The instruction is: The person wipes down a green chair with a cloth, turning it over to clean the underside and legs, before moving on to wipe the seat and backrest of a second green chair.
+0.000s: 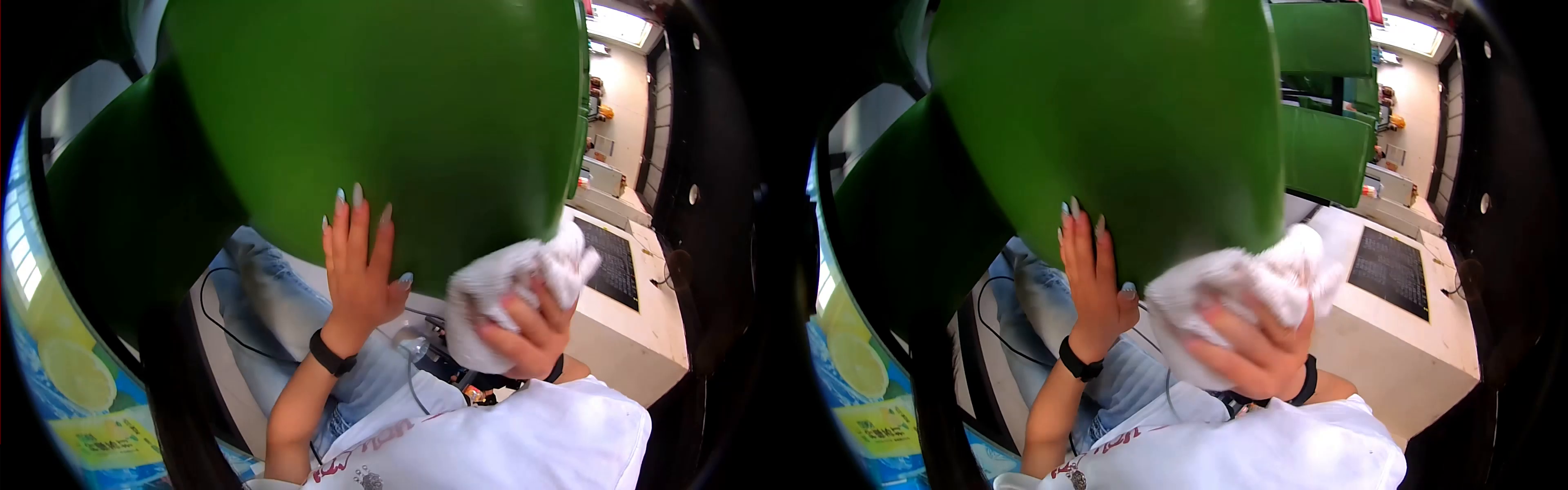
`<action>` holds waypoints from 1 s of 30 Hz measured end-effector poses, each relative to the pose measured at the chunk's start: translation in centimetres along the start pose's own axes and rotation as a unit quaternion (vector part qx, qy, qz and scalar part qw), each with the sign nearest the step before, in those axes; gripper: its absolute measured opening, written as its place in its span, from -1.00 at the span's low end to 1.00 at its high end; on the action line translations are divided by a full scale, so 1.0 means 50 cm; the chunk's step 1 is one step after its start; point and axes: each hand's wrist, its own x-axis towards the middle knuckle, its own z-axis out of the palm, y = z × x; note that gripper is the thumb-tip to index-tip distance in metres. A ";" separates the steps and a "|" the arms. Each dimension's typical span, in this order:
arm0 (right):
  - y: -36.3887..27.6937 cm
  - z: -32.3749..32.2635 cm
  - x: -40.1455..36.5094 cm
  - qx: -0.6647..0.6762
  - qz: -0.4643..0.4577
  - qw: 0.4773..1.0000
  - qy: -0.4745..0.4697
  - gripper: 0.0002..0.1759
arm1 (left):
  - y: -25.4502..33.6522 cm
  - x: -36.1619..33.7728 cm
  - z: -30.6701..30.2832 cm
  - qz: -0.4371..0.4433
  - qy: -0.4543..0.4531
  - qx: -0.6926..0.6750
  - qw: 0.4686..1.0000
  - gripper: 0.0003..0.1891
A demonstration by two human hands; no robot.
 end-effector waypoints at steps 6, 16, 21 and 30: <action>-0.062 0.079 0.055 -0.208 -0.029 0.978 -0.004 -0.78 | -0.068 -0.137 -0.082 -0.156 -0.033 0.024 0.987 -0.41; -0.188 0.293 0.088 0.020 -0.118 0.992 -0.041 -0.68 | -0.188 -0.143 -0.218 -0.288 0.040 0.064 0.955 -0.71; -0.097 0.165 0.097 0.235 -0.150 0.960 -0.002 -0.68 | -0.207 -0.175 -0.214 -0.280 0.009 0.129 0.951 -0.84; 0.016 0.022 0.062 0.138 -0.046 0.986 0.076 -0.68 | -0.052 -0.100 -0.149 -0.089 -0.075 -0.016 0.993 -0.95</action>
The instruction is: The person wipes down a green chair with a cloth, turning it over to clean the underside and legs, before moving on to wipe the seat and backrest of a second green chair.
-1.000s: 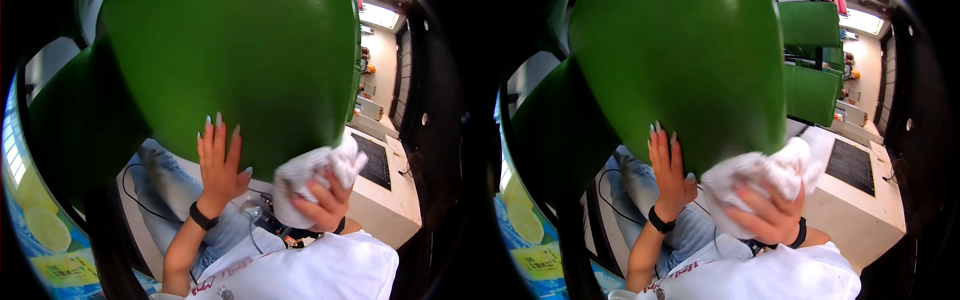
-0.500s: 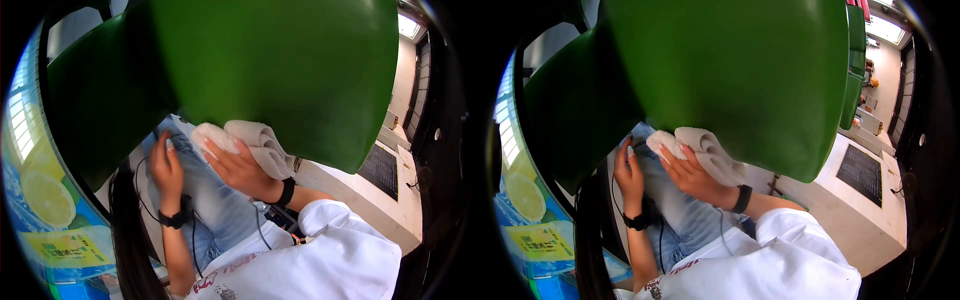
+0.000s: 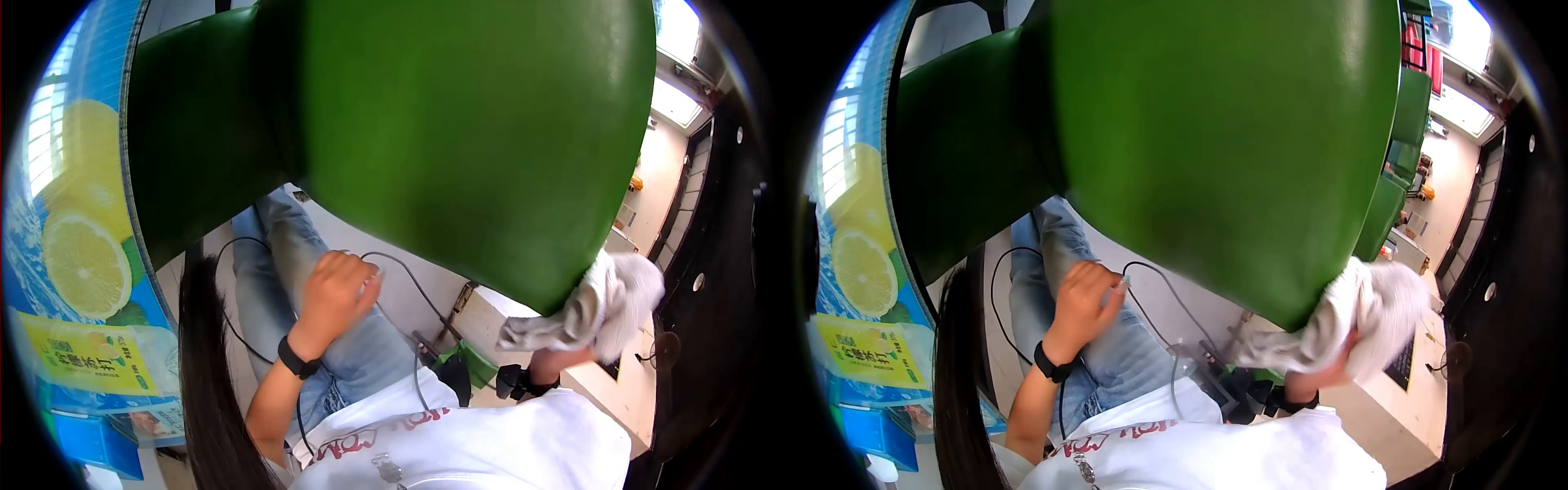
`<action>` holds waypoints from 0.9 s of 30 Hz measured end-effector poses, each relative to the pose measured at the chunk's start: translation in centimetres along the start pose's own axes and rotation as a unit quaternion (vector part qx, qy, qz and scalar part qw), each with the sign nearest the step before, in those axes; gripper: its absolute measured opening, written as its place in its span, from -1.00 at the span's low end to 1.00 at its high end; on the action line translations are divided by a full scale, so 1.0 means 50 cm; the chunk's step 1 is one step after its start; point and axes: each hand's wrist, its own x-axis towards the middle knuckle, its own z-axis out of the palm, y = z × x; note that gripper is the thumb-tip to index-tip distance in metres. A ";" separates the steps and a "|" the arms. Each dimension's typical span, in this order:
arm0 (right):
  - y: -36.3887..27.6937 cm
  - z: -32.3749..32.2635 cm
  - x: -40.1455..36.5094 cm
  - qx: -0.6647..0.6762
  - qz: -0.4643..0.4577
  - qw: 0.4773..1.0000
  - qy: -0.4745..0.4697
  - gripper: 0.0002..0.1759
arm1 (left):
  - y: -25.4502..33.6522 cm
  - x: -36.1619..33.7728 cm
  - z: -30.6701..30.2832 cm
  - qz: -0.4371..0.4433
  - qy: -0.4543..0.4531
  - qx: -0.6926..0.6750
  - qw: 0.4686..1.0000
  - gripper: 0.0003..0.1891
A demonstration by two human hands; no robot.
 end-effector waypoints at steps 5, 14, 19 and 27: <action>0.013 0.037 -0.029 -0.018 0.026 0.999 -0.035 -0.67 | 0.005 -0.015 0.038 -0.016 -0.037 -0.028 0.999 -0.92; 0.006 0.164 -0.068 0.012 0.037 0.992 -0.124 -0.67 | 0.057 -0.023 0.066 -0.058 -0.112 -0.103 0.987 -0.78; 0.017 0.286 -0.077 0.042 0.031 0.984 -0.169 -0.66 | 0.015 -0.009 0.074 -0.080 -0.134 -0.042 0.987 -0.75; 0.002 0.489 -0.067 0.120 0.058 0.967 -0.219 -0.66 | -0.122 -0.017 0.079 -0.135 -0.108 0.041 0.984 -0.83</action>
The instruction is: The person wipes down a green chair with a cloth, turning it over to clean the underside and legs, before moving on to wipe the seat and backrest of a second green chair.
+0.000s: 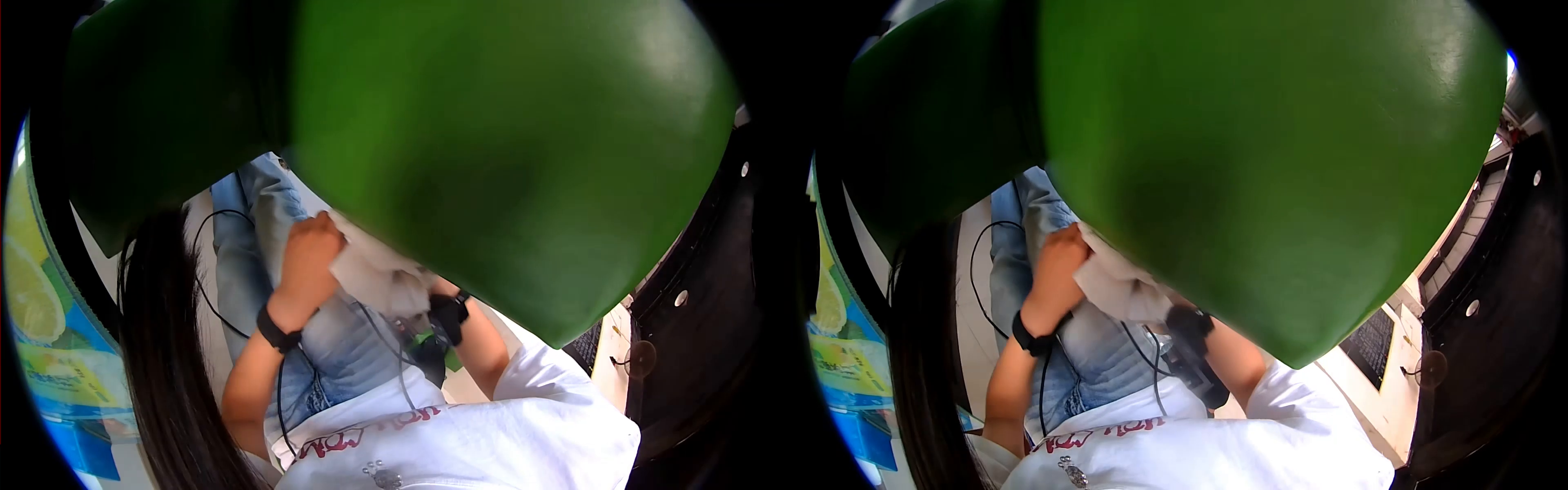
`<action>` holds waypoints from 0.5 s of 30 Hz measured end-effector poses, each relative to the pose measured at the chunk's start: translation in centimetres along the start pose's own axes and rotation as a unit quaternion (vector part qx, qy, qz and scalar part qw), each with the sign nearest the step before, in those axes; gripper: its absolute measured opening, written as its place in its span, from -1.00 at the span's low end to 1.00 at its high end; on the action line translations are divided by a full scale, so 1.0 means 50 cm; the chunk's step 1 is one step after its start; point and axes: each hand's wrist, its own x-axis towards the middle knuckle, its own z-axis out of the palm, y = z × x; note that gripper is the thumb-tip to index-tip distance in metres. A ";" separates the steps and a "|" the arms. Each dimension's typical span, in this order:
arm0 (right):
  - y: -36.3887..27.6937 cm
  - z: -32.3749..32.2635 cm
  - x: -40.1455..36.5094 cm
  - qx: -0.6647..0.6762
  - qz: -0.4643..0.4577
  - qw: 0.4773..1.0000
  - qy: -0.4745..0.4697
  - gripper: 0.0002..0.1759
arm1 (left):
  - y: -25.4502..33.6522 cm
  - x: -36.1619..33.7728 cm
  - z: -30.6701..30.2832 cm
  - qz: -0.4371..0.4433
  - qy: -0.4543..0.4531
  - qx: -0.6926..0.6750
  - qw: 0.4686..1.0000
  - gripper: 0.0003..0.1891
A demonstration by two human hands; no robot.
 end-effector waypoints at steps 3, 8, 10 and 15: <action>0.010 0.073 0.053 0.031 0.014 0.999 -0.020 -0.65 | -0.076 0.000 0.010 -0.047 0.036 0.094 0.994 -0.80; 0.030 0.155 0.123 0.071 0.045 0.995 -0.046 -0.65 | -0.158 0.015 0.031 -0.082 0.083 0.143 0.983 -0.81; 0.038 0.178 0.146 0.086 0.059 0.993 -0.056 -0.65 | -0.158 0.026 0.023 -0.102 0.075 0.171 0.977 -0.81; 0.059 0.183 0.160 0.145 0.082 0.984 -0.063 -0.64 | -0.106 0.040 -0.028 -0.098 0.079 0.126 0.984 -0.69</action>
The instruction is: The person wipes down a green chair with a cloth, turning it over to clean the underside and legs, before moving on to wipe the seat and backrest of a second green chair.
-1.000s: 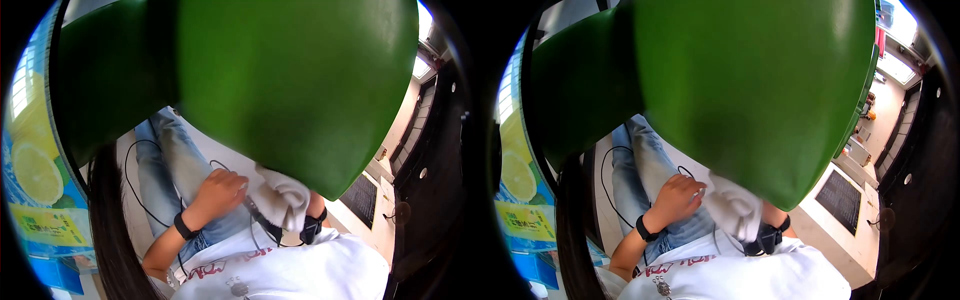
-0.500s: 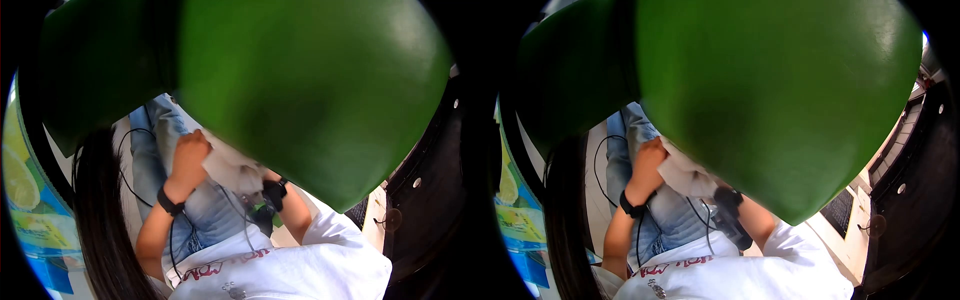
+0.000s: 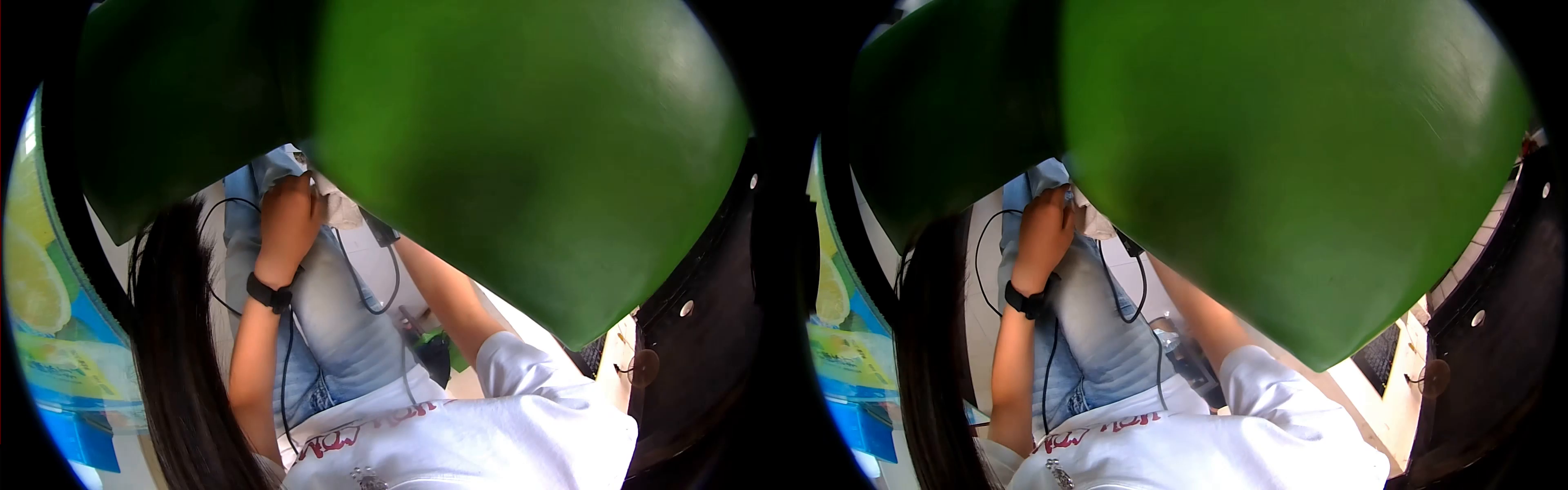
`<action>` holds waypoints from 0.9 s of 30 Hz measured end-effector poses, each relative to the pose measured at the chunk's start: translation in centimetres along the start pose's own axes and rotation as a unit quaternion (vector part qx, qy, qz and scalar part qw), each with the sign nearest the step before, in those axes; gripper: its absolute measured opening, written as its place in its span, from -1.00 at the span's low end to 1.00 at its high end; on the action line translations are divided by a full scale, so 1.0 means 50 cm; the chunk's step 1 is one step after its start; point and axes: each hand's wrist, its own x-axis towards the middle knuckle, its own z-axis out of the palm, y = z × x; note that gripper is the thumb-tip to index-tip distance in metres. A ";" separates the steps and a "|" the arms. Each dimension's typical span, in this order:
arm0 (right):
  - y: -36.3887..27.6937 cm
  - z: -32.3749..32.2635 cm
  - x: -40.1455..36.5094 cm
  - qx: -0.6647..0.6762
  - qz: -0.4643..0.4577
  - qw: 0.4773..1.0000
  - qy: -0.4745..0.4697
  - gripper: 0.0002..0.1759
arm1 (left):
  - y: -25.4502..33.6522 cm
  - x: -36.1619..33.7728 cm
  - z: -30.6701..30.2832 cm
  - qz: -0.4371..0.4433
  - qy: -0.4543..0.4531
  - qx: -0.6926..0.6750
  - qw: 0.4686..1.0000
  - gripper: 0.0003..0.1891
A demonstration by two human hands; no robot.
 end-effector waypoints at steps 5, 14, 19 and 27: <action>-0.012 -0.146 -0.105 0.091 -0.007 0.995 0.034 -0.64 | 0.105 -0.042 -0.035 0.049 0.040 0.017 0.998 -0.69; -0.059 -0.364 -0.301 0.245 -0.012 0.956 0.161 -0.63 | 0.347 -0.121 -0.115 0.322 0.073 -0.224 0.917 -0.73; -0.014 -0.264 -0.281 0.382 0.001 0.908 0.170 -0.62 | 0.377 -0.089 -0.088 0.349 0.048 -0.181 0.918 -0.78; 0.088 0.011 -0.095 0.605 0.035 0.789 0.101 -0.62 | 0.321 -0.113 0.014 0.351 0.047 -0.077 0.932 -0.66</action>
